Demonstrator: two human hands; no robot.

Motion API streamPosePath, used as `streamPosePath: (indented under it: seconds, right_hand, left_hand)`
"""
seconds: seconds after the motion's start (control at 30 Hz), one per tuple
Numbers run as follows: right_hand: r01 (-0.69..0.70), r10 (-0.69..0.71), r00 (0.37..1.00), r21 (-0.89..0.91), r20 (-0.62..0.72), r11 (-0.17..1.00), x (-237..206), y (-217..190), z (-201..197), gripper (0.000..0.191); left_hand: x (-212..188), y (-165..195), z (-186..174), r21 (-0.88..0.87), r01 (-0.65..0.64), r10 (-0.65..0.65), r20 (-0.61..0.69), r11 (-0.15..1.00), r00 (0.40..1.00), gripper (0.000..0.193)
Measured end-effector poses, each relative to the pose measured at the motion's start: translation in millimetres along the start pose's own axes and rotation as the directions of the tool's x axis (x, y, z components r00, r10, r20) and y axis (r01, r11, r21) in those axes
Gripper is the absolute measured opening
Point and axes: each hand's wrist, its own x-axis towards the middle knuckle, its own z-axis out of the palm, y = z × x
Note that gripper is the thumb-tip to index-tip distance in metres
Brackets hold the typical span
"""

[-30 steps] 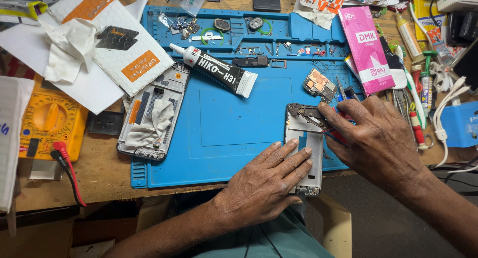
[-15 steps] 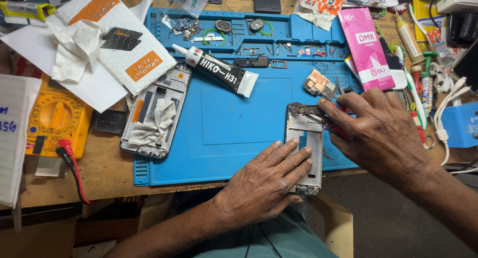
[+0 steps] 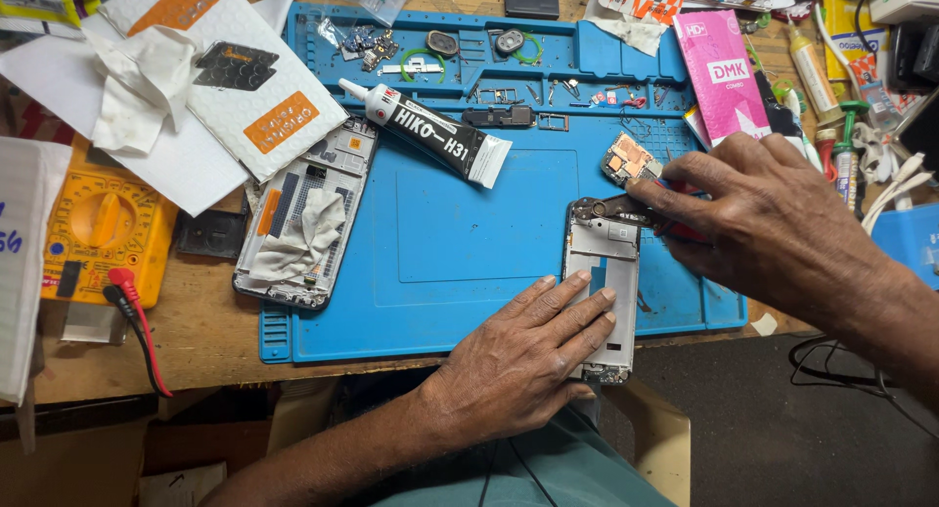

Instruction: The person disassembles a smartphone, removes internal components, and uses pliers and a heat gun to work on the device's frame and connectors. They handle the motherboard, screen, and casing while repositioning parts on a cluttered workbench.

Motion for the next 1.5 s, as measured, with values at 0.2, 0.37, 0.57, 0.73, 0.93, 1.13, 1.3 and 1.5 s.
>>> streamPosePath:
  seconds: [0.2, 0.37, 0.57, 0.73, 0.93, 1.13, 1.3, 1.5]
  right_hand:
    - [0.036, -0.036, 0.999, -0.038, 0.004, 0.999, 6, 6, 1, 0.064]
    - [0.084, -0.087, 0.995, -0.088, -0.040, 0.993, 4, 5, 5, 0.061]
    - [0.031, -0.031, 0.999, 0.013, -0.025, 0.999, -1, 7, 6, 0.061]
    - [-0.110, 0.219, 0.955, 0.450, -0.199, 0.886, -15, 6, -13, 0.073]
    - [0.052, 0.177, 0.951, 0.697, -0.252, 0.715, 12, -53, -33, 0.060]
    - [0.102, -0.023, 0.977, 0.371, -0.212, 0.923, 46, -154, -54, 0.073]
    - [0.118, -0.015, 0.916, 0.232, -0.401, 0.966, 57, -181, -49, 0.077]
    - [0.090, 0.000, 0.801, 0.119, -0.599, 0.989, 40, -171, -9, 0.088]
  left_hand:
    - [-1, -1, -1, 0.020, -0.013, 0.013, -0.015, 1.000, 1.000, 0.071]
    - [0, -1, 0, 0.025, -0.012, 0.013, -0.021, 1.000, 1.000, 0.070]
    - [0, 0, -1, 0.011, -0.017, 0.018, -0.040, 1.000, 0.999, 0.069]
    - [-10, 16, -1, 0.071, -0.036, 0.041, -0.075, 0.997, 0.996, 0.065]
    - [-36, 36, 12, 0.176, -0.113, 0.144, -0.173, 0.978, 0.974, 0.059]
    - [-95, 71, 13, 0.183, -0.076, 0.139, -0.362, 0.980, 0.922, 0.032]
    - [-157, 62, -82, 0.312, 0.380, -0.119, -0.616, 0.870, 0.779, 0.039]
    - [-167, 14, -186, 0.392, 0.661, -0.308, -0.657, 0.640, 0.688, 0.065]
